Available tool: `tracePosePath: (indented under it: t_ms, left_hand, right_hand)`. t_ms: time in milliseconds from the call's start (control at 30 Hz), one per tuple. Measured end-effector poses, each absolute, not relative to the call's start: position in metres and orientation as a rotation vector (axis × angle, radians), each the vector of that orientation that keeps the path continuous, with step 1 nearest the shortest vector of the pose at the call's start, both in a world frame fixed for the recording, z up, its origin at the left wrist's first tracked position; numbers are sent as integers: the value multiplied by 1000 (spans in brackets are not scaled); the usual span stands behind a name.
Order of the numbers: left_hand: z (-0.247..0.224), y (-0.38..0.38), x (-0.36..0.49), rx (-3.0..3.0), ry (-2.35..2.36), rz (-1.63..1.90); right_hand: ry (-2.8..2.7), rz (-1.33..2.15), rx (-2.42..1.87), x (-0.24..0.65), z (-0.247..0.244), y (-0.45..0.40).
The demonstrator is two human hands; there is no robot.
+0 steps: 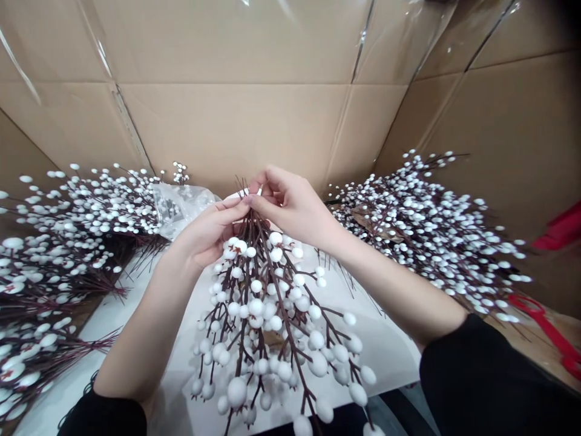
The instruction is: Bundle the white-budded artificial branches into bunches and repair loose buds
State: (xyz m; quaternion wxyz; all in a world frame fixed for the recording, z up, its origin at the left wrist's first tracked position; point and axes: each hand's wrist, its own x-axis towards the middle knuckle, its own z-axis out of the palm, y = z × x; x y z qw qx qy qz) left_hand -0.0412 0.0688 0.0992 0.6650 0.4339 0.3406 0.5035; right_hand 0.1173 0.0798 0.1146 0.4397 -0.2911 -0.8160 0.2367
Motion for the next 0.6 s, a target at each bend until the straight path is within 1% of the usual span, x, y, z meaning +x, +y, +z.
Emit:
tracePosePath:
  t_ms: [200, 300, 367, 433, 467, 533, 600]
  left_hand:
    - [97, 70, -40, 1032, 746, 1114]
    - [101, 65, -38, 1102, 793, 1132]
    - [106, 61, -43, 1151, 808, 1174]
    - [111, 59, -52, 1166, 812, 1221]
    - [114, 58, -58, 1160, 816, 1246]
    - [119, 58, -71, 1137, 821, 1314]
    - [122, 59, -81, 1097, 814, 1375]
  right_hand:
    - [-1933, 1089, -579, 117, 115, 87]
    - [-1869, 1147, -506, 118, 108, 87]
    - [-1810, 1058, -564, 124, 95, 90]
    - [-1839, 877, -781, 135, 73, 96]
    - [-1912, 749, -934, 142, 59, 100]
    - [-2249, 456, -1293, 158, 26, 107]
    - [-2332, 417, -1433, 172, -6, 110]
